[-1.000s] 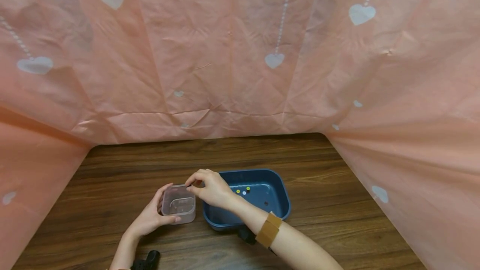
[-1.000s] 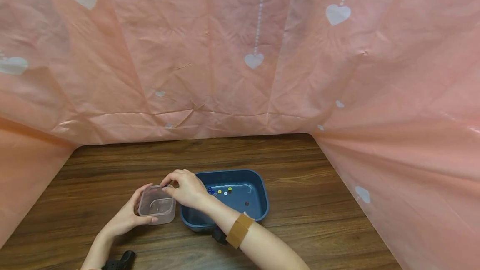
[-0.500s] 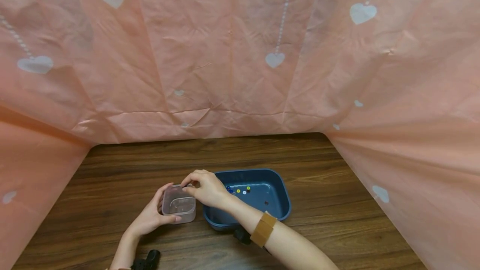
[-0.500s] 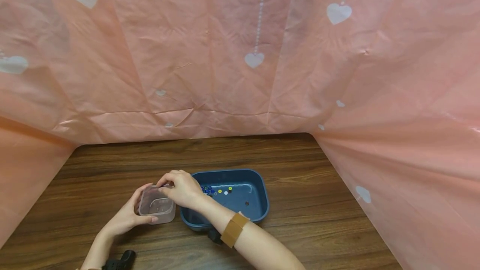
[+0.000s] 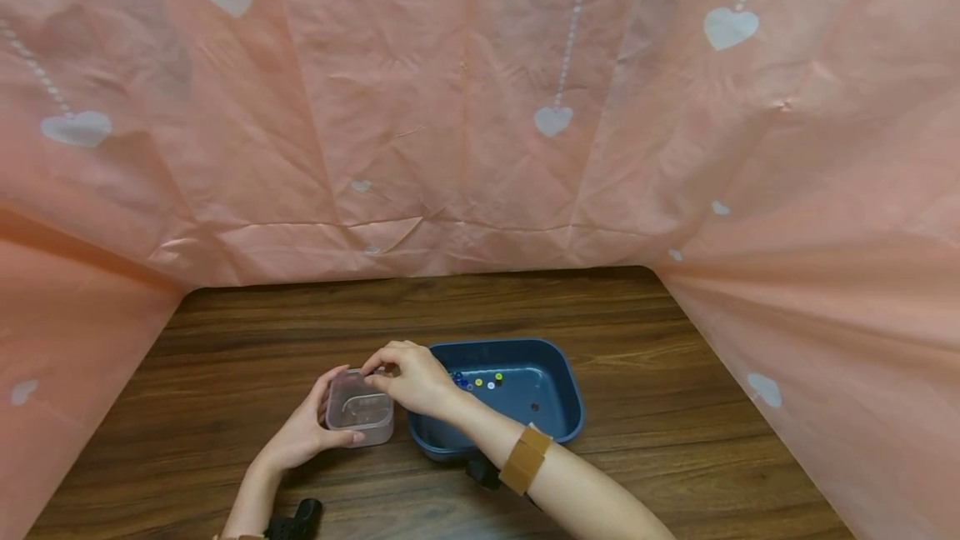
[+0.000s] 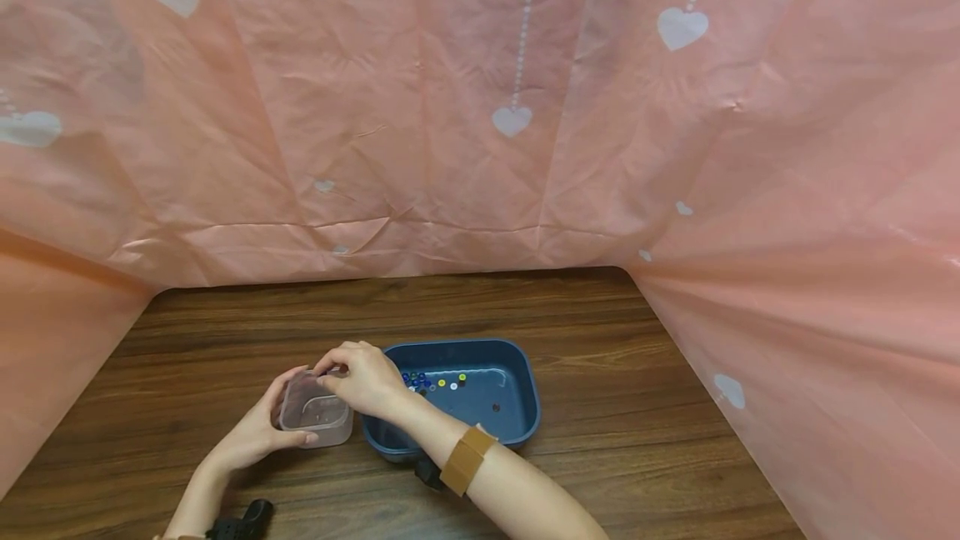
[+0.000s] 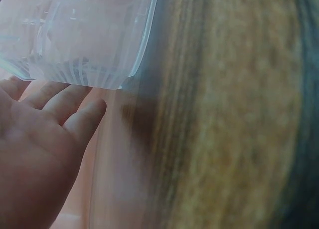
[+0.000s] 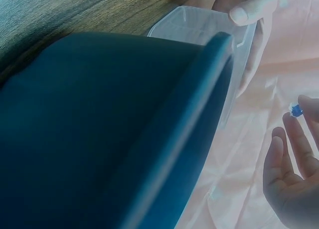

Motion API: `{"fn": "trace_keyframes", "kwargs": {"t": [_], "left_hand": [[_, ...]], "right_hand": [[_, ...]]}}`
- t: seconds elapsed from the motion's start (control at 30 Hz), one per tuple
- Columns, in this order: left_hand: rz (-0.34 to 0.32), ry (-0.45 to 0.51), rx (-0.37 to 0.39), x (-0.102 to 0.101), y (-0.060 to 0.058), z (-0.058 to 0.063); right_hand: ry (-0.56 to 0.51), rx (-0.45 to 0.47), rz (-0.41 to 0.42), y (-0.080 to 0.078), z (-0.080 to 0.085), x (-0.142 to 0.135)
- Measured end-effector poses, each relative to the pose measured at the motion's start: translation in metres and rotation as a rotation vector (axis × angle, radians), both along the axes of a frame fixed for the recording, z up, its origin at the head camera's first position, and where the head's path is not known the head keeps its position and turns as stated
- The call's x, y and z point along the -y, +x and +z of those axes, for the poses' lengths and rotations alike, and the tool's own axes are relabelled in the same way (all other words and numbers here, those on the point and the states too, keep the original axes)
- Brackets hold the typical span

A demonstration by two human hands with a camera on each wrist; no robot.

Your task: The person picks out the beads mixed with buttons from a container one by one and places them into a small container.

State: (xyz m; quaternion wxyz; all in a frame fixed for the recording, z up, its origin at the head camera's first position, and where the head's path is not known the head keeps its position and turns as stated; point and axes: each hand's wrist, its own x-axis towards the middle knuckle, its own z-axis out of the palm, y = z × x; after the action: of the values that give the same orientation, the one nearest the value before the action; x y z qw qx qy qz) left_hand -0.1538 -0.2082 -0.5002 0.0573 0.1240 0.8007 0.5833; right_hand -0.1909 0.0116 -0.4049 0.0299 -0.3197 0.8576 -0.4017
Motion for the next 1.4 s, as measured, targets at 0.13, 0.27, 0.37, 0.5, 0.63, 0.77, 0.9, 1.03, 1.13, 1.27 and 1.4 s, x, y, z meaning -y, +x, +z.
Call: {"fn": "trace_keyframes", "kwargs": {"t": [0.13, 0.27, 0.37, 0.5, 0.63, 0.77, 0.9, 1.03, 1.13, 1.27, 1.4], "left_hand": [[-0.002, 0.002, 0.002, 0.0, 0.0, 0.0], [0.003, -0.006, 0.011, 0.0, 0.0, 0.0], [0.01, -0.021, 0.014, 0.0, -0.001, 0.0], [0.01, -0.029, 0.014, 0.001, -0.001, 0.0], [0.007, -0.026, 0.008, 0.001, -0.001, 0.0], [0.016, -0.035, 0.008, 0.001, -0.001, 0.001], [0.022, -0.037, 0.009, 0.001, -0.001, 0.0], [0.02, -0.035, 0.0, 0.0, -0.001, 0.0], [0.013, -0.029, -0.001, 0.0, 0.0, -0.001], [0.013, -0.027, -0.001, 0.0, 0.001, -0.001], [0.01, -0.022, -0.004, -0.001, 0.002, 0.0]], "right_hand": [[-0.013, 0.01, 0.003, 0.0, 0.0, 0.0], [-0.012, 0.013, 0.004, 0.0, 0.001, 0.0], [0.0, -0.002, 0.002, -0.001, 0.002, 0.0], [0.008, -0.018, 0.0, -0.001, 0.003, 0.0], [-0.001, -0.028, 0.002, 0.0, 0.005, -0.001], [-0.014, -0.031, 0.001, 0.0, 0.006, -0.002], [-0.023, -0.017, -0.01, 0.0, 0.008, -0.003], [-0.025, -0.015, -0.018, 0.0, 0.009, -0.005], [-0.023, -0.017, -0.02, 0.0, 0.008, -0.006], [-0.015, -0.013, -0.025, 0.0, 0.007, -0.008], [-0.019, -0.005, -0.035, 0.0, 0.007, -0.011]]}}
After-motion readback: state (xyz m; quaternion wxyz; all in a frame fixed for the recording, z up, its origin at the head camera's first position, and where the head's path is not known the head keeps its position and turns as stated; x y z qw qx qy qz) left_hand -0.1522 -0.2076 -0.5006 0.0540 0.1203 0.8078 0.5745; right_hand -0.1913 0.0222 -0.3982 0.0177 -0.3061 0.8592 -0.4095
